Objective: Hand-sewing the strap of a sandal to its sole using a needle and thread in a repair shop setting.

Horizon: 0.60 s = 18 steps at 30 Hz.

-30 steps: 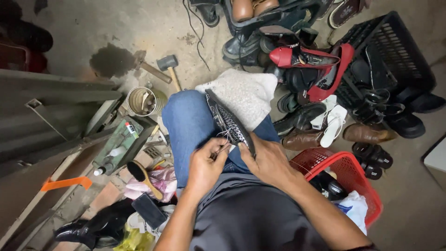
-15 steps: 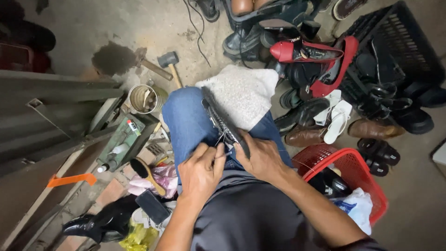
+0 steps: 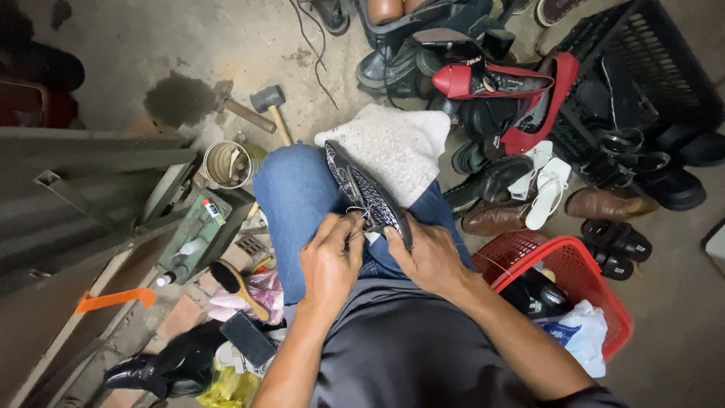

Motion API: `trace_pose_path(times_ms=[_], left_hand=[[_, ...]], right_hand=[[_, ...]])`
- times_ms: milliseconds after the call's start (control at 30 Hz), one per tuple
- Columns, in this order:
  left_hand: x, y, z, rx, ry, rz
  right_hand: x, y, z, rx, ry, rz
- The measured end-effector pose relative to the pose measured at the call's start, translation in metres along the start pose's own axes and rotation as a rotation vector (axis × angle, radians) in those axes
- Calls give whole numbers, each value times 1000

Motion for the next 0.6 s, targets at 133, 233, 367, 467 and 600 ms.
trace_pose_path(times_ms=[133,233,367,467,600], left_hand=[[0,1,-25,416,-361,-236],[-5,-43,-21,732,-312,-441],[20,-110,-84,480,-507,-389],[47,-160,-143,610,-690,-149],[59,-204,-173,262,-891,149]], right_hand=[[4,1,2,-28,41,-16],[-2,-5,-8,8,47,-56],[-14,-10,-26,3,152,-391],[-3,-24,-3,-131,256,-354],[15,-93,71,-145,568,366]])
Point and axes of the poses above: each hand's wrist, its own x-axis away from the middle knuckle, its own y-axis out of the palm, z = x × y, the point moved 6 cm from there along -x, towards the middle knuckle, and after that the axes turned 12 degrees about -y, right-handed, at the moved point
